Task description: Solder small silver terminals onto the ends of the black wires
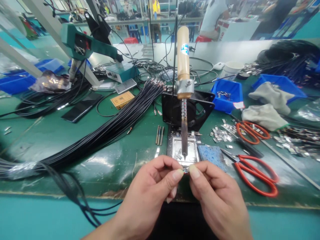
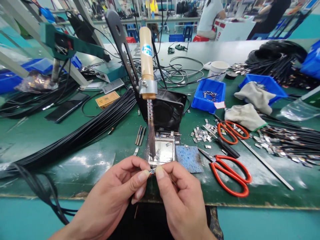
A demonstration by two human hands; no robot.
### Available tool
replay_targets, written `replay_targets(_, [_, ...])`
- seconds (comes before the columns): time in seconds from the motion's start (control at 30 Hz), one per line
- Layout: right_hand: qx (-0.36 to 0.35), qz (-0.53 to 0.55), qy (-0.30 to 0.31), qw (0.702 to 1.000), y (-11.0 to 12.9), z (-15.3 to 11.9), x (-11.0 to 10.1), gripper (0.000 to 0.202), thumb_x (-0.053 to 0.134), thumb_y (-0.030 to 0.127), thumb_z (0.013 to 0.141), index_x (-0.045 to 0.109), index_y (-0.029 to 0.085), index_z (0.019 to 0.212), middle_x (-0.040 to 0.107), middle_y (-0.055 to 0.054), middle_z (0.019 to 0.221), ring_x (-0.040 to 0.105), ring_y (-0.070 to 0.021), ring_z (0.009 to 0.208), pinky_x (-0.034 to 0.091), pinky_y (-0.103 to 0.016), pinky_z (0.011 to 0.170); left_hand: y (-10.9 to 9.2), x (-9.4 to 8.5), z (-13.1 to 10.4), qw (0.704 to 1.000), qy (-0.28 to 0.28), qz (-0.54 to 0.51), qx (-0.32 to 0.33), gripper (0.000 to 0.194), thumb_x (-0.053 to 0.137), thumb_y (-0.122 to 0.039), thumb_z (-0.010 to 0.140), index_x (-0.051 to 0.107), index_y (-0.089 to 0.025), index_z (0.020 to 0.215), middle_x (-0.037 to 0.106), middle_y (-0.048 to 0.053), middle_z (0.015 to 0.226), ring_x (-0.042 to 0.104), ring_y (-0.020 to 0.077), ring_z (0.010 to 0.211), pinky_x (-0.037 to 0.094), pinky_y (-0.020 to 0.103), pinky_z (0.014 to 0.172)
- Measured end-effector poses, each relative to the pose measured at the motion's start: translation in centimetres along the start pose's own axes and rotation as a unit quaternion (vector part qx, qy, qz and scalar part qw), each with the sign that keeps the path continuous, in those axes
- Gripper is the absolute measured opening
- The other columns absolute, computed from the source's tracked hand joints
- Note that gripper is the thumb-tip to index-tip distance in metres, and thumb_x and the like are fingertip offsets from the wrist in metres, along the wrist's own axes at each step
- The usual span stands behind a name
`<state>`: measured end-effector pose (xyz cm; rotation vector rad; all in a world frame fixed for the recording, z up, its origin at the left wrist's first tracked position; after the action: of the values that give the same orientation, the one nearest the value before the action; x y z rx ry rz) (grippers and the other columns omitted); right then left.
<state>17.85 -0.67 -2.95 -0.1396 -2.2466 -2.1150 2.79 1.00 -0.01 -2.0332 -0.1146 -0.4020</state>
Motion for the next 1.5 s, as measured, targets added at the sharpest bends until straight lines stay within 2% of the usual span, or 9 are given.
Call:
replay_targets(0.37, [0.0, -0.007, -0.007, 1.0, 0.7, 0.4, 0.4, 0.034, 0.061, 0.038, 0.1, 0.061, 0.019, 0.071, 0.041, 0.006, 0.055, 0.034, -0.0084, 0.049, 0.029, -0.021, 0.043, -0.5, 0.5, 0.1, 1.0, 0.001, 0.01, -0.03, 0.018, 0.069, -0.033, 0.095, 0.064, -0.017, 0.09, 0.052, -0.006, 0.057, 0.038, 0.0102, 0.056, 0.033, 0.022, 0.054])
replay_targets(0.67, [0.02, 0.003, -0.011, 1.0, 0.7, 0.3, 0.5, 0.034, 0.062, 0.042, 0.098, 0.061, 0.021, 0.071, 0.041, 0.006, 0.055, 0.033, -0.0104, 0.049, 0.03, -0.023, 0.044, -0.1, 0.6, 0.2, 1.0, -0.005, 0.004, -0.018, 0.019, 0.068, -0.032, 0.096, 0.061, -0.017, 0.086, 0.051, -0.006, 0.062, 0.038, 0.0105, 0.059, 0.033, 0.023, 0.058])
replay_targets(0.9, [0.04, 0.008, -0.031, 0.999, 0.7, 0.5, 0.8, 0.036, 0.063, 0.044, 0.098, 0.061, 0.021, 0.07, 0.039, 0.006, 0.054, 0.03, -0.009, 0.047, 0.024, -0.023, 0.043, -0.7, 1.1, 0.4, 0.998, -0.012, -0.007, -0.054, 0.02, 0.066, -0.032, 0.095, 0.061, -0.016, 0.085, 0.049, -0.006, 0.056, 0.034, 0.0103, 0.055, 0.029, 0.025, 0.054])
replay_targets(1.03, [0.016, 0.017, -0.039, 0.999, 0.3, 0.7, 0.9, 0.034, 0.063, 0.041, 0.098, 0.061, 0.02, 0.071, 0.038, 0.006, 0.053, 0.028, -0.008, 0.046, 0.021, -0.023, 0.041, -1.0, 1.1, 0.7, 0.998, -0.003, -0.015, -0.065, 0.02, 0.067, -0.032, 0.093, 0.059, -0.017, 0.084, 0.047, -0.007, 0.055, 0.03, 0.0099, 0.054, 0.024, 0.026, 0.052])
replay_targets(1.2, [0.017, 0.018, -0.052, 0.998, 0.3, 0.8, 0.9, 0.033, 0.062, 0.039, 0.099, 0.061, 0.021, 0.072, 0.04, 0.006, 0.053, 0.031, -0.0086, 0.047, 0.024, -0.023, 0.041, -1.1, 1.0, 1.0, 0.997, 0.009, -0.016, -0.073, 0.02, 0.066, -0.031, 0.093, 0.058, -0.017, 0.081, 0.042, -0.007, 0.053, 0.026, 0.0099, 0.053, 0.02, 0.026, 0.051])
replay_targets(1.5, [0.02, 0.023, -0.047, 0.998, 0.8, 0.9, 1.0, 0.033, 0.062, 0.039, 0.099, 0.061, 0.021, 0.071, 0.042, 0.005, 0.055, 0.032, -0.0091, 0.047, 0.027, -0.023, 0.041, -1.2, 1.0, 1.3, 0.997, 0.01, -0.02, -0.069, 0.018, 0.065, -0.029, 0.094, 0.059, -0.018, 0.082, 0.042, -0.007, 0.053, 0.027, 0.0103, 0.053, 0.022, 0.025, 0.05])
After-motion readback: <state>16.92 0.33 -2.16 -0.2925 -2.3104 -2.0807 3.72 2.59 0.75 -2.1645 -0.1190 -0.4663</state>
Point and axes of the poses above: each hand's wrist, its own z-axis towards the middle knuckle, its own x-axis out of the palm, y = z × x, the point moved 1 cm from there along z, towards the middle knuckle
